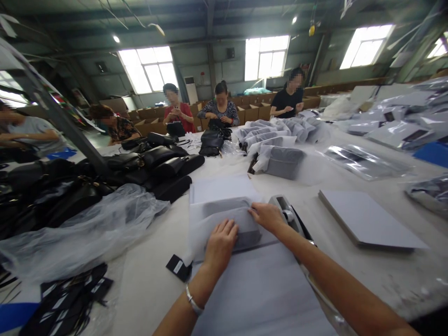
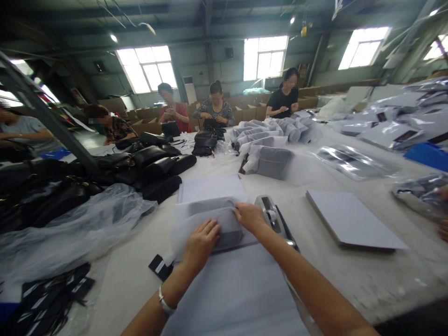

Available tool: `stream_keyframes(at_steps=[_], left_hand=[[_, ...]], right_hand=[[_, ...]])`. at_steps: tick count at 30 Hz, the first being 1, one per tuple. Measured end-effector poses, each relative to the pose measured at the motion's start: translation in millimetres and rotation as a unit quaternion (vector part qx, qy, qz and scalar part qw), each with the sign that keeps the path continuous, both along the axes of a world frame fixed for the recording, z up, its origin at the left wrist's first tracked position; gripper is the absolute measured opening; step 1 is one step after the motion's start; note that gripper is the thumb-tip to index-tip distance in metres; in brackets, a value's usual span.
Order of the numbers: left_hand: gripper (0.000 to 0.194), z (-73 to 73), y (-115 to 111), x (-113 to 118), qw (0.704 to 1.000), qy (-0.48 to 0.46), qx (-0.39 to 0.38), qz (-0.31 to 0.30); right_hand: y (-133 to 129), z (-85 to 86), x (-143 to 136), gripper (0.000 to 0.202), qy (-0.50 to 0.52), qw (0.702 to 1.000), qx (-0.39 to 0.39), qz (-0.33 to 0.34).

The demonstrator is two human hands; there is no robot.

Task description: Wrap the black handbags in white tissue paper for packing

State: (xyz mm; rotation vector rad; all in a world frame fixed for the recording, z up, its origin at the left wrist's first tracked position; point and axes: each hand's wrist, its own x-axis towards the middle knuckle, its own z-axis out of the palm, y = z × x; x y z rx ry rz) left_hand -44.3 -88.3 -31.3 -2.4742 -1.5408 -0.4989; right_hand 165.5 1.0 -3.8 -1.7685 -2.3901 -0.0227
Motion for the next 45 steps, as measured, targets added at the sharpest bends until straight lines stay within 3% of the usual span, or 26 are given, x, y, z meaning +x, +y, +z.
stream_keyframes(at_steps=[3, 6, 9, 12, 14, 17, 21, 23, 27, 29, 31, 33, 35, 37, 39, 42, 43, 45], left_hand=[[0.042, -12.5, -1, 6, 0.998, 0.016, -0.045, 0.051], [0.049, -10.2, 3, 1, 0.993, 0.025, -0.085, 0.074], [0.053, -5.1, 6, -3, 0.99, 0.031, -0.112, 0.081], [0.052, -4.6, 7, -3, 0.989, 0.034, -0.118, 0.08], [0.052, -5.8, 6, -2, 0.99, 0.036, -0.113, 0.078], [0.052, -7.1, 5, -2, 0.99, 0.037, -0.111, 0.076], [0.053, -7.0, 5, -3, 0.989, 0.034, -0.121, 0.079], [0.053, -6.8, 5, -3, 0.989, 0.033, -0.122, 0.079], [0.053, -7.4, 4, -3, 0.989, 0.031, -0.122, 0.077], [0.053, -8.4, 4, -3, 0.99, 0.03, -0.118, 0.078], [0.053, -9.4, 3, -3, 0.99, 0.032, -0.11, 0.077], [0.053, -10.3, 3, -3, 0.991, 0.034, -0.103, 0.077], [0.052, -10.7, 3, -3, 0.991, 0.036, -0.101, 0.077], [0.052, -10.9, 4, -3, 0.991, 0.038, -0.102, 0.077], [0.052, -11.0, 4, -4, 0.991, 0.04, -0.101, 0.075], [0.053, -11.6, 6, -4, 0.991, 0.041, -0.101, 0.073], [0.052, -12.0, 6, -4, 0.991, 0.042, -0.101, 0.073], [0.052, -12.7, 6, -4, 0.992, 0.044, -0.097, 0.072]], right_hand=[[-5, 7.9, 23, 0.027, 0.005, 0.999, 0.018, -0.039], [-25, 8.8, 68, 0.031, 0.069, 0.992, 0.074, -0.079], [-57, -3.8, 114, 0.033, 0.166, 0.97, 0.128, -0.118], [-88, -23.3, 140, 0.034, 0.23, 0.953, 0.083, -0.178], [-101, -33.6, 141, 0.036, 0.305, 0.929, 0.012, -0.208], [-106, -38.8, 130, 0.039, 0.458, 0.856, -0.078, -0.225], [-105, -28.1, 112, 0.037, 0.594, 0.764, -0.085, -0.236], [-112, -19.4, 107, 0.035, 0.614, 0.752, -0.046, -0.235], [-141, -9.0, 104, 0.03, 0.61, 0.758, 0.028, -0.23], [-158, -11.3, 106, 0.033, 0.619, 0.745, 0.003, -0.248], [-170, -18.3, 109, 0.038, 0.646, 0.709, -0.058, -0.275], [-175, -27.1, 114, 0.039, 0.673, 0.668, -0.122, -0.293], [-173, -34.4, 120, 0.039, 0.678, 0.655, -0.161, -0.294], [-166, -38.4, 129, 0.039, 0.648, 0.686, -0.172, -0.283], [-159, -38.3, 142, 0.036, 0.568, 0.763, -0.158, -0.266], [-152, -28.7, 166, 0.029, 0.351, 0.904, -0.084, -0.229], [-151, -22.4, 173, 0.027, 0.274, 0.938, -0.051, -0.206], [-147, -5.2, 182, 0.026, 0.158, 0.978, 0.0, -0.137]])
